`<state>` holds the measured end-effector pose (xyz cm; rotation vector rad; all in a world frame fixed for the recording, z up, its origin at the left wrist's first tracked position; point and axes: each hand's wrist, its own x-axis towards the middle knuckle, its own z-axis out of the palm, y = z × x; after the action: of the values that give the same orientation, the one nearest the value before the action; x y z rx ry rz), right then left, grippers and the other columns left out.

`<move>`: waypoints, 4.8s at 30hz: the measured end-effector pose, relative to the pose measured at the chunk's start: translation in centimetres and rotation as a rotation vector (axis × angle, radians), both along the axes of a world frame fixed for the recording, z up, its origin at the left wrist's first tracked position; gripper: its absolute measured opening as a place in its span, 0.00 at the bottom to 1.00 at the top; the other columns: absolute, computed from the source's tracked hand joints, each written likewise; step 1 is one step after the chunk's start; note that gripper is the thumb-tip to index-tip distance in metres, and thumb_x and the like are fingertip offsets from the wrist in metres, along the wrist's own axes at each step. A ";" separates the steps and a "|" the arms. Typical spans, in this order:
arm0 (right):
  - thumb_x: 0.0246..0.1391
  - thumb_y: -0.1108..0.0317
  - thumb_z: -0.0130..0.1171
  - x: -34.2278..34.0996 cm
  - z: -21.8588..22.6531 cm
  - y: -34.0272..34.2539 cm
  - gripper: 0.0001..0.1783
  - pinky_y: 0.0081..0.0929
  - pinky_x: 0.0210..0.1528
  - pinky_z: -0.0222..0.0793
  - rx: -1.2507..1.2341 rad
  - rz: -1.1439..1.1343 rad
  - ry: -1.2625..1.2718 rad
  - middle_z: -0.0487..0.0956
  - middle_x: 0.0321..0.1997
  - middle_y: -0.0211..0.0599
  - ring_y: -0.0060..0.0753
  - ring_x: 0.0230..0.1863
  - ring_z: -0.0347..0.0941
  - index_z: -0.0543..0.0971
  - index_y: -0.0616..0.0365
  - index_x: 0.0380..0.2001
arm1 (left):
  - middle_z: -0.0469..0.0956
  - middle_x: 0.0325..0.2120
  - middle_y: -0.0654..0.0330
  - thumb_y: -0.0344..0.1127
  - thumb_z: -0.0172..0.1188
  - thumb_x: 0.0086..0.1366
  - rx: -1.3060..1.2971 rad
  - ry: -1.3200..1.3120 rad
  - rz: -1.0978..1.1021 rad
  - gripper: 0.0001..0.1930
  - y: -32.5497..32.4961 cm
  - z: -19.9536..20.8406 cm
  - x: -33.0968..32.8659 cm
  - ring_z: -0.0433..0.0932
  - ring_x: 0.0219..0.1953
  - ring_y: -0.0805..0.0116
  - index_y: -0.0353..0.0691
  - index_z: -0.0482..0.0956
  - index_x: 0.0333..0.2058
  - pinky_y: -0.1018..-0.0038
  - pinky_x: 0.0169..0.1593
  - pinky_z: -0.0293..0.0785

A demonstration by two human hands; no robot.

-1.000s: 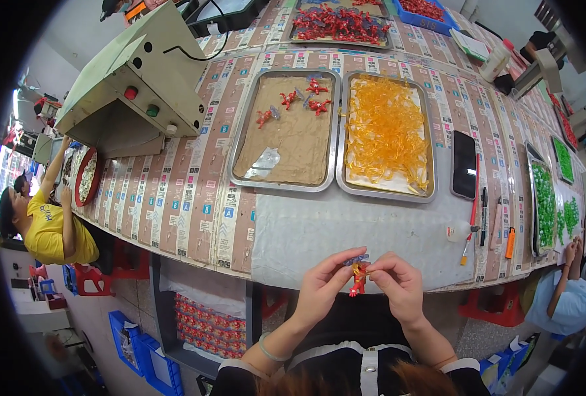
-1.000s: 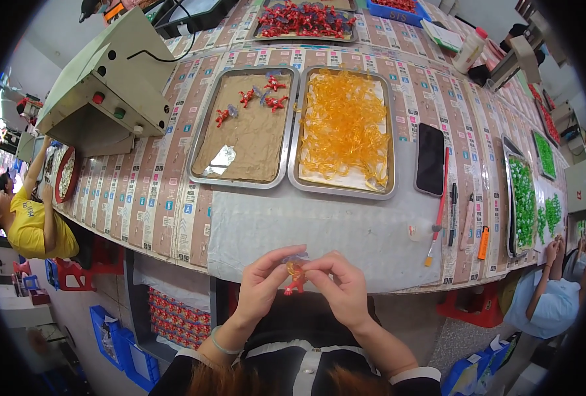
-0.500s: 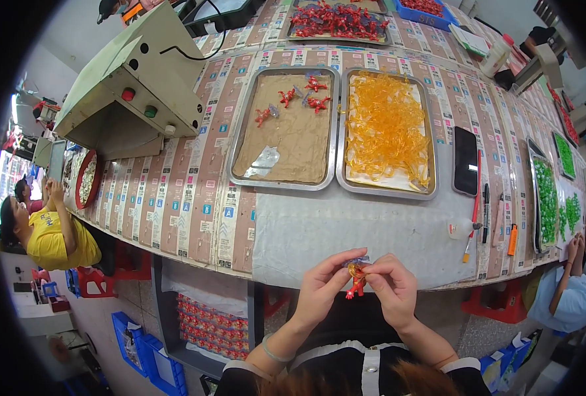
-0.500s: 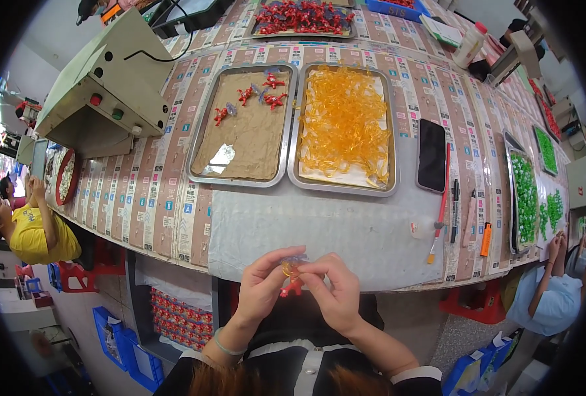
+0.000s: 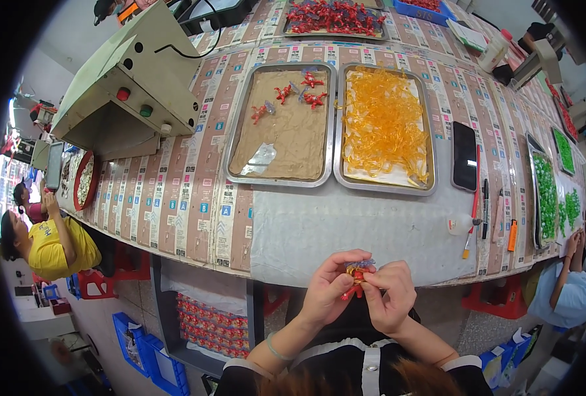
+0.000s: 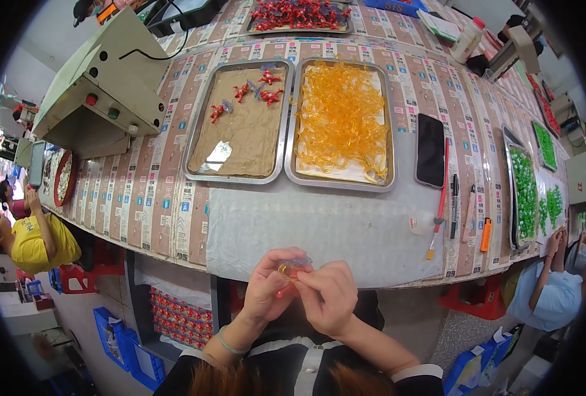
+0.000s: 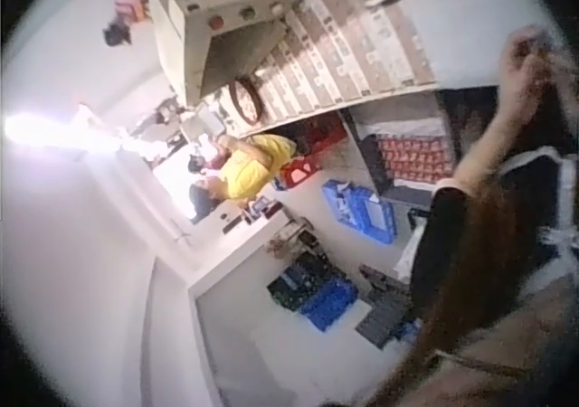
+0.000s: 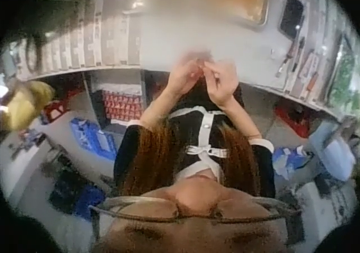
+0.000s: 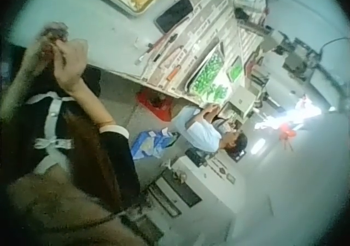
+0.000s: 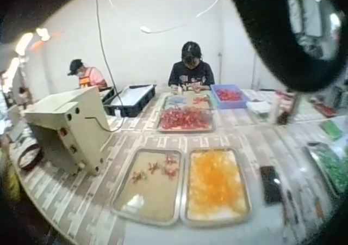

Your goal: The person assembles toy parts by hand, then applies glue from a bottle to finalize the product.

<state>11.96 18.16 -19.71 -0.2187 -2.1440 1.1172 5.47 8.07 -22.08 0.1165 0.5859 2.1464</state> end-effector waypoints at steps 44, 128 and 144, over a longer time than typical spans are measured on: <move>0.39 0.82 0.54 -0.9 0.4 2.4 0.07 0.24 0.25 0.64 -0.023 0.117 -0.275 0.75 0.24 0.38 0.33 0.22 0.69 0.74 0.63 0.27 | 0.69 0.42 0.52 0.26 0.46 0.58 -0.362 -0.069 0.065 0.12 0.5 0.8 -1.8 0.71 0.40 0.69 0.30 0.66 0.41 0.76 0.44 0.68; 0.27 0.80 0.59 -0.4 -0.8 1.9 0.20 0.25 0.28 0.64 -0.046 0.040 -0.095 0.73 0.28 0.39 0.37 0.26 0.68 0.72 0.62 0.32 | 0.51 0.56 0.53 0.34 0.57 0.52 -0.337 0.696 0.087 0.30 0.6 1.3 -1.6 0.56 0.56 0.58 0.40 0.57 0.53 0.65 0.55 0.54; 0.39 0.81 0.54 -0.4 0.9 2.5 0.08 0.20 0.32 0.66 -0.195 0.071 -0.233 0.74 0.30 0.40 0.30 0.29 0.71 0.75 0.64 0.28 | 0.74 0.28 0.61 0.30 0.52 0.57 -0.563 0.347 -0.059 0.08 0.4 0.7 -2.0 0.73 0.29 0.76 0.35 0.72 0.35 0.82 0.31 0.71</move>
<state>11.56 20.61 -18.85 -0.3811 -2.2579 1.4032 3.48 8.46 -21.33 0.1920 1.3465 1.8374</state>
